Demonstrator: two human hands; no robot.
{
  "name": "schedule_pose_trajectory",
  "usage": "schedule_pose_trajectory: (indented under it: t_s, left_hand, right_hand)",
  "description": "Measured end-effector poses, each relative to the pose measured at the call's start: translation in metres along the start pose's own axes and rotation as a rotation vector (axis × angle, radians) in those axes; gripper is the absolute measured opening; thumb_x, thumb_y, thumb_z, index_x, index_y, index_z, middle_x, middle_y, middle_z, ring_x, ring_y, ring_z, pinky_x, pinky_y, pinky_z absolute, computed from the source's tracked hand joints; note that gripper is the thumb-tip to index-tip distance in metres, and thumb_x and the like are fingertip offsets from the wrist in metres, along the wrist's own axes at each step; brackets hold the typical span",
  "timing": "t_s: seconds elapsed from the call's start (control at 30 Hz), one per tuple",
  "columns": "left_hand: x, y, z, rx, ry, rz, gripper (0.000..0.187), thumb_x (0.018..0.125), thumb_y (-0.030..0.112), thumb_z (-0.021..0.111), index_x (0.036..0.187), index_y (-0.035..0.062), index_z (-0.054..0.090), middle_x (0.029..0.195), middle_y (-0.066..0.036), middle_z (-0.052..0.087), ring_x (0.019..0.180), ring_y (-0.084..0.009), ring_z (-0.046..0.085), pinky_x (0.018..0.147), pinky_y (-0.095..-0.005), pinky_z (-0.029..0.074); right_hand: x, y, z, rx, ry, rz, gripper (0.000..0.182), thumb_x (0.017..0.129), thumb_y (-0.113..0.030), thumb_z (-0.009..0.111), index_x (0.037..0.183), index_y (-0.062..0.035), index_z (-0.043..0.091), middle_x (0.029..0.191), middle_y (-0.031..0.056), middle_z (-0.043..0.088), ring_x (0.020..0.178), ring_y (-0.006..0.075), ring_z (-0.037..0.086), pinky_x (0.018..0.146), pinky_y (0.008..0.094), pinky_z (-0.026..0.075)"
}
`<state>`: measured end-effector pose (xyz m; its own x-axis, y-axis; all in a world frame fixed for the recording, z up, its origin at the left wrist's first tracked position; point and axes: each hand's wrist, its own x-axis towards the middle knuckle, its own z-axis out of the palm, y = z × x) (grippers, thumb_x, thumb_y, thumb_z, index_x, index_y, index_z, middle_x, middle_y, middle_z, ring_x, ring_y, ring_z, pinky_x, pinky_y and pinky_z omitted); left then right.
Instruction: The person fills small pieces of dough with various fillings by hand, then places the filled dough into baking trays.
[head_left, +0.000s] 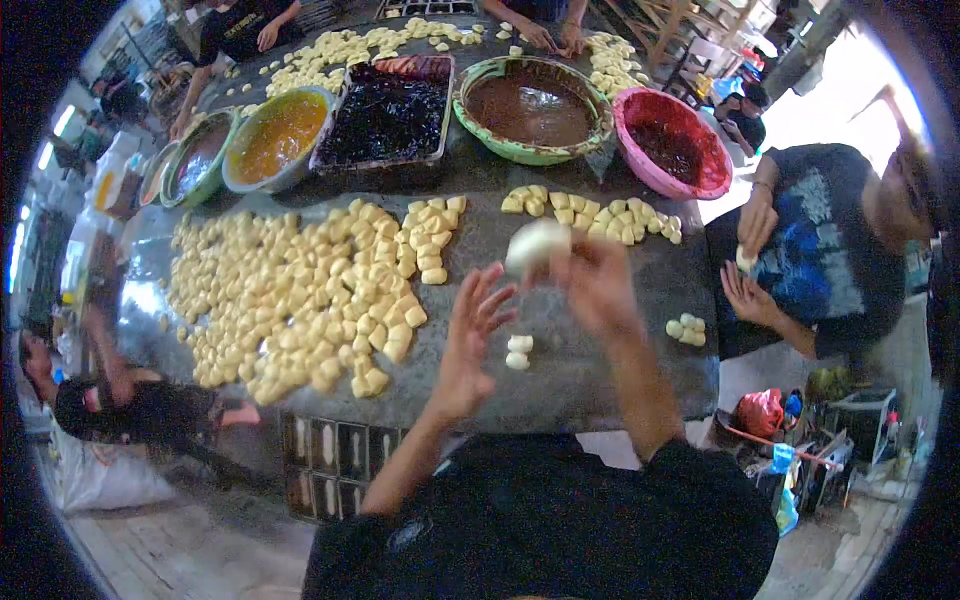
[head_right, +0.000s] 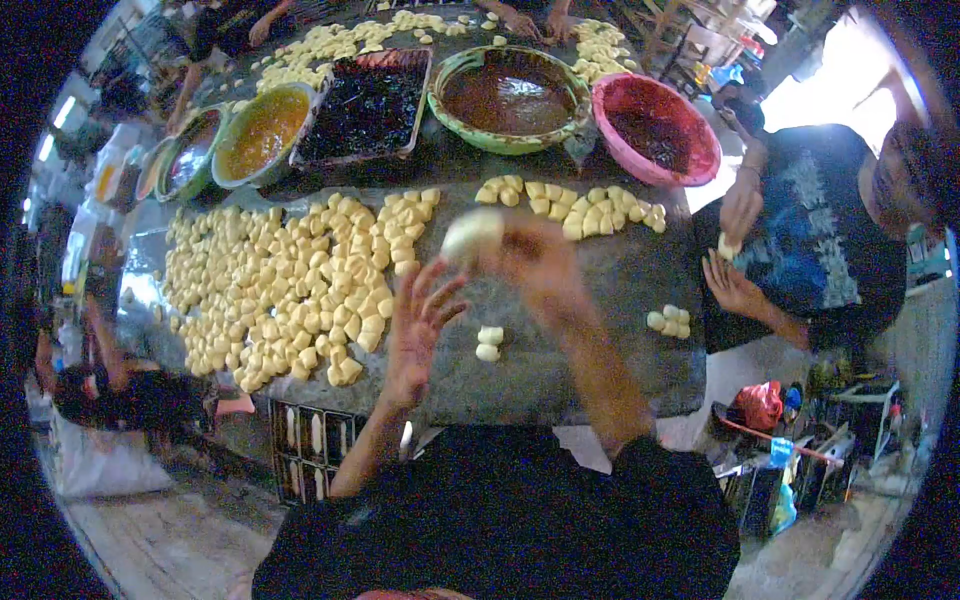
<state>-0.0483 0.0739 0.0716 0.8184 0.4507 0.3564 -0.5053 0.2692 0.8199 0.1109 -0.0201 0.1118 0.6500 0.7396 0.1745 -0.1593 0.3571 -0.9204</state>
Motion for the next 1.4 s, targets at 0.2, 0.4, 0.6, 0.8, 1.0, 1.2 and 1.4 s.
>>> schedule_pose_trajectory:
  t_s: [0.2,0.4,0.6,0.8,1.0,1.2,1.4]
  left_hand:
    - [-0.004,-0.04,-0.022,0.286,0.182,-0.267,0.051,0.093,0.028,0.063,0.134,0.0008,0.048,0.133,-0.012,0.054,0.121,-0.0225,0.052,0.103,-0.0372,0.04]
    - [-0.023,-0.043,-0.013,0.347,0.432,-0.284,0.038,0.095,0.017,0.061,0.128,-0.0005,0.054,0.126,-0.011,0.059,0.114,-0.0193,0.055,0.099,-0.0332,0.042]
    - [-0.05,-0.039,-0.018,0.37,0.525,-0.271,0.034,0.095,0.015,0.061,0.125,-0.001,0.056,0.123,-0.011,0.061,0.111,-0.0197,0.057,0.097,-0.0335,0.044]
    - [-0.074,-0.013,-0.009,0.435,0.47,-0.181,0.029,0.097,0.011,0.059,0.123,-0.002,0.057,0.12,-0.012,0.062,0.109,-0.02,0.059,0.097,-0.0335,0.045]
    - [-0.141,0.022,-0.013,0.435,0.56,-0.119,0.027,0.098,0.01,0.056,0.122,-0.0023,0.058,0.117,-0.011,0.063,0.107,-0.0188,0.06,0.095,-0.0325,0.046]
    - [-0.204,0.051,-0.014,0.429,0.683,-0.01,0.024,0.1,0.009,0.052,0.12,-0.0019,0.059,0.114,-0.008,0.064,0.104,-0.0162,0.059,0.093,-0.0305,0.046]
    - [-0.334,0.053,-0.037,-0.344,0.743,-0.036,0.019,0.099,0.013,0.055,0.113,0.0007,0.059,0.114,-0.009,0.064,0.1,-0.0177,0.063,0.09,-0.0323,0.051]
  right_hand:
    - [0.281,0.06,-0.16,-1.39,-0.166,-0.199,0.029,0.077,-0.025,0.069,0.097,-0.004,0.073,0.092,0.019,0.071,0.082,0.0322,0.07,0.079,0.0401,0.053]
    - [0.342,0.11,-0.136,-1.423,-0.582,0.347,0.028,0.067,-0.011,0.064,0.093,-0.0049,0.074,0.082,0.0213,0.07,0.071,0.0298,0.069,0.062,0.0442,0.054]
    - [0.362,0.137,-0.165,-1.697,-0.543,0.214,0.04,0.075,-0.001,0.053,0.11,-0.0057,0.072,0.074,0.0141,0.067,0.062,0.0243,0.062,0.054,0.04,0.049]
    - [0.355,0.133,-0.164,-1.365,-0.573,0.507,0.01,0.071,-0.005,0.061,0.066,0.0013,0.066,0.058,0.013,0.062,0.044,0.0222,0.055,0.039,0.0419,0.038]
    - [0.282,0.056,-0.119,-1.01,-0.51,0.369,0.018,0.084,0.001,0.05,0.071,0.0005,0.063,0.082,0.0134,0.066,0.063,0.0184,0.059,0.058,0.0336,0.048]
    - [0.004,0.059,0.063,-0.235,-0.827,0.435,0.018,0.084,-0.014,0.062,0.099,-0.0032,0.062,0.094,0.007,0.066,0.086,0.0175,0.063,0.081,0.0315,0.05]
    - [-0.212,0.116,0.14,0.339,-0.763,1.046,0.046,0.085,-0.014,0.067,0.124,0.0027,0.051,0.108,0.0113,0.065,0.093,0.019,0.065,0.074,0.0282,0.056]
